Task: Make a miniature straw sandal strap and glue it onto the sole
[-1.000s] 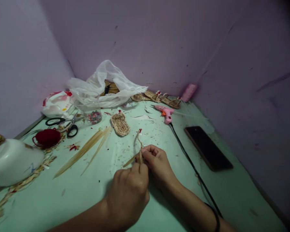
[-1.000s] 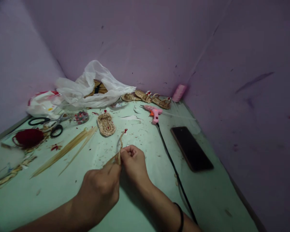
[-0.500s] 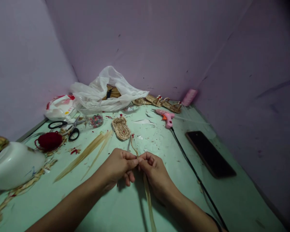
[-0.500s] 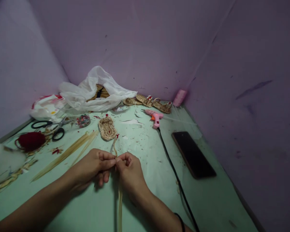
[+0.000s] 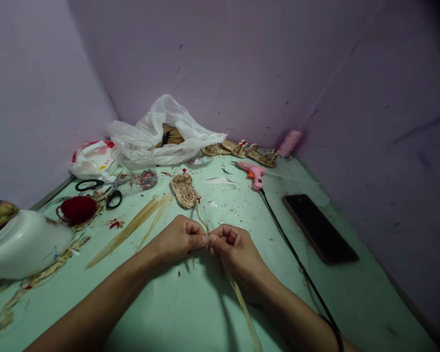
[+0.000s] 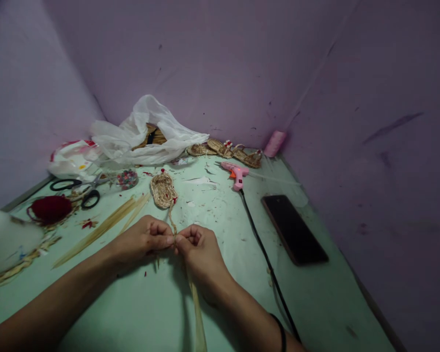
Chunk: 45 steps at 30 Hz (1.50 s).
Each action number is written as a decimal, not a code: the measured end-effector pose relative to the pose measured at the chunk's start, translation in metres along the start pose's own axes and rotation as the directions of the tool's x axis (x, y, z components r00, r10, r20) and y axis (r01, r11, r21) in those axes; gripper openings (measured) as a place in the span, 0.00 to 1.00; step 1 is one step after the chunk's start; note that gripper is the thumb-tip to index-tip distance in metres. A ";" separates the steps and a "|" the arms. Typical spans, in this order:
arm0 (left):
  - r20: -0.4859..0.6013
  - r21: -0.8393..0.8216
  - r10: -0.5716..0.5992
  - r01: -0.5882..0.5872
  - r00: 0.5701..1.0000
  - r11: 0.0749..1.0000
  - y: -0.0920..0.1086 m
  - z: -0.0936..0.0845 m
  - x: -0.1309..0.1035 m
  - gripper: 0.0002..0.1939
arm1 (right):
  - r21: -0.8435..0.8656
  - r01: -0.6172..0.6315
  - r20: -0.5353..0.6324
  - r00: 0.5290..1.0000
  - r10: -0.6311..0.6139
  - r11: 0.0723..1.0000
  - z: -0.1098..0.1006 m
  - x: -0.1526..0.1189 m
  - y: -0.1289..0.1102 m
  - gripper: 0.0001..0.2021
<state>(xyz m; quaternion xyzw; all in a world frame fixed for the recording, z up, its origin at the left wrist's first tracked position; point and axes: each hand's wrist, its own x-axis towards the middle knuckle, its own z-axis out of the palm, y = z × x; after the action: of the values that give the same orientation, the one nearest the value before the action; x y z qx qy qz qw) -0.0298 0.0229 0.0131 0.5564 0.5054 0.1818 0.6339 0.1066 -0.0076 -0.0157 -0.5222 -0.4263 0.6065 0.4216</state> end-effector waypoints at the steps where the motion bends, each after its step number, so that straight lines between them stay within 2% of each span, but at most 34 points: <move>1: -0.007 0.008 0.015 -0.015 1.000 1.000 0.000 0.000 0.000 0.10 | -0.006 0.010 0.002 1.000 -0.010 1.000 0.000 0.000 0.000 0.07; 5: -0.073 -0.016 0.031 -0.032 0.997 0.999 0.001 0.004 -0.001 0.09 | -0.006 0.016 0.009 1.000 -0.016 1.000 -0.003 0.001 -0.003 0.07; 11: -0.158 0.007 0.012 -0.011 0.987 1.000 -0.003 0.008 0.000 0.08 | 0.026 -0.048 0.004 0.999 0.048 0.999 -0.008 0.004 -0.005 0.08; 16: -0.081 -0.016 -0.001 0.000 0.997 1.000 -0.005 0.005 0.002 0.08 | 0.096 -0.096 0.019 0.995 0.095 0.991 -0.010 0.006 -0.002 0.09; 18: -0.087 -0.006 0.008 -0.009 0.996 1.000 -0.005 0.004 0.002 0.08 | 0.110 -0.092 0.030 0.996 0.090 0.990 -0.011 0.007 -0.001 0.08; 21: -0.106 0.075 0.063 -0.055 0.992 0.996 -0.005 0.003 0.001 0.09 | 0.104 -0.104 0.035 0.994 0.101 0.989 -0.011 0.007 -0.001 0.08; 26: -0.055 0.158 0.141 -0.131 0.989 0.979 -0.007 0.003 0.000 0.10 | 0.101 -0.163 0.011 0.987 0.162 0.982 -0.009 0.005 -0.008 0.09; 29: -0.119 0.170 0.149 -0.127 0.982 0.977 -0.010 0.006 0.001 0.08 | 0.022 -0.097 -0.003 0.995 0.098 0.995 -0.010 0.003 -0.009 0.08; 31: -0.166 0.179 0.152 -0.122 0.974 0.976 -0.012 0.009 0.002 0.08 | -0.147 -0.034 -0.028 0.999 0.031 0.988 -0.014 0.003 -0.009 0.06; 34: -0.219 0.214 0.171 -0.123 0.961 0.969 -0.014 0.013 0.004 0.07 | -0.420 0.003 -0.082 0.996 -0.042 0.907 -0.020 0.002 -0.010 0.07; 37: -0.290 0.224 0.181 -0.117 0.940 0.967 -0.014 0.017 0.005 0.08 | -0.487 0.053 -0.062 0.993 -0.095 0.872 -0.020 -0.003 -0.009 0.08; 39: -0.350 0.141 0.130 -0.085 0.928 0.986 -0.014 0.021 0.006 0.07 | -0.531 0.149 -0.012 0.983 -0.183 0.834 -0.014 -0.009 -0.005 0.08; 40: -0.381 0.060 0.082 -0.064 0.921 0.996 -0.014 0.023 0.007 0.07 | -0.582 0.218 0.026 0.968 -0.250 0.784 -0.011 -0.012 -0.003 0.09; 42: -0.421 -0.111 -0.023 -0.026 0.907 0.993 -0.014 0.026 0.009 0.06 | -0.701 0.361 0.137 0.915 -0.380 0.616 -0.003 -0.017 0.001 0.10; 45: -0.439 -0.235 -0.085 -0.023 0.894 0.972 -0.017 0.031 0.011 0.06 | -0.792 0.484 0.303 0.841 -0.449 0.371 0.004 -0.022 0.005 0.17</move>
<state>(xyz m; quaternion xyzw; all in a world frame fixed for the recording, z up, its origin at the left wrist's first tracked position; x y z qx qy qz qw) -0.0051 0.0101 -0.0110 0.4132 0.6212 0.3525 0.5649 0.1047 -0.0302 -0.0139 -0.5057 -0.8015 0.1860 0.2593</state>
